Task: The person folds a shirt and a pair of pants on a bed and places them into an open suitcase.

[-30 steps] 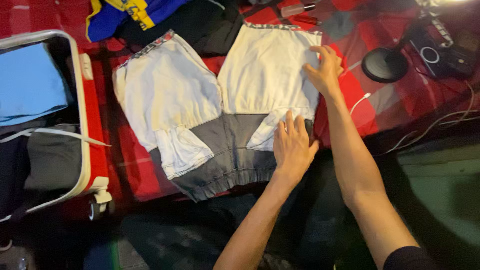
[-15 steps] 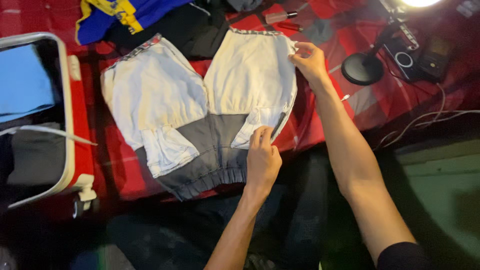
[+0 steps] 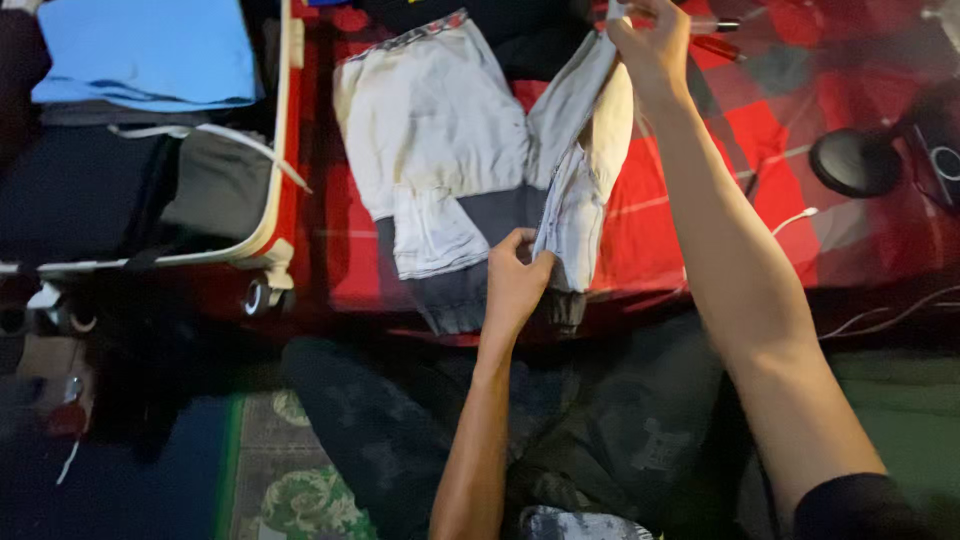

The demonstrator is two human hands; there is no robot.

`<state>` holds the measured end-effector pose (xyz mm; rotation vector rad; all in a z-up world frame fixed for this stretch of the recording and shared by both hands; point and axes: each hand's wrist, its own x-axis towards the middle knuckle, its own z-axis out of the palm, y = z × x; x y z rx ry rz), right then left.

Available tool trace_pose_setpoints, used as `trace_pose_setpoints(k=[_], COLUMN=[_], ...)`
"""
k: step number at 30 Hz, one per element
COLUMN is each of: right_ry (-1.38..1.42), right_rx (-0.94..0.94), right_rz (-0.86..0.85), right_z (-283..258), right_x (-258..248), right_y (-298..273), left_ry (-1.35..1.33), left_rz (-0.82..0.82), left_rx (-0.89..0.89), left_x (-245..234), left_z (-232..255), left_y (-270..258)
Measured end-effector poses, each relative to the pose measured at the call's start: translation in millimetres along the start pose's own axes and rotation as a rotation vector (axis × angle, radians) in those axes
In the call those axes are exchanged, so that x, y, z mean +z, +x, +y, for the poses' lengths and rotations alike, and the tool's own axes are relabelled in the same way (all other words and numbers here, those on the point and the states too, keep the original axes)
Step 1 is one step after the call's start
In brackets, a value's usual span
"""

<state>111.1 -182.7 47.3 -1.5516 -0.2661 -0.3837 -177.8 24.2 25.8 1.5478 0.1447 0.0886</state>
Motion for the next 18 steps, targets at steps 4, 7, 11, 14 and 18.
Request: trace_pose_setpoints(k=[4,7,11,14,18], right_ry=[-0.089,-0.333,-0.273,-0.095,-0.217], right_rx=[-0.186,0.022,-0.017,-0.349,-0.326], right_rz=[-0.090,-0.084,-0.093,-0.072,-0.325], right_z=[2.5,-5.0,4.8,21.9,18.6], right_x=[64.2,118.8,190.5,258.6,309.9], right_y=[15.6,19.7,14.6,6.2,-30.0], left_ry=[-0.124,-0.189,-0.205,-0.167,-0.179], left_rz=[-0.047,-0.073,-0.113,-0.094,-0.163], left_rx=[-0.106,-0.108,-0.171,-0.208,-0.229], left_x=[-25.3,-49.8,-99.8,-138.3,-175.0], left_z=[-7.1,-10.7,-8.6,-7.6,-20.3], left_y=[-4.1,-4.7,-7.5,-12.4,-19.5])
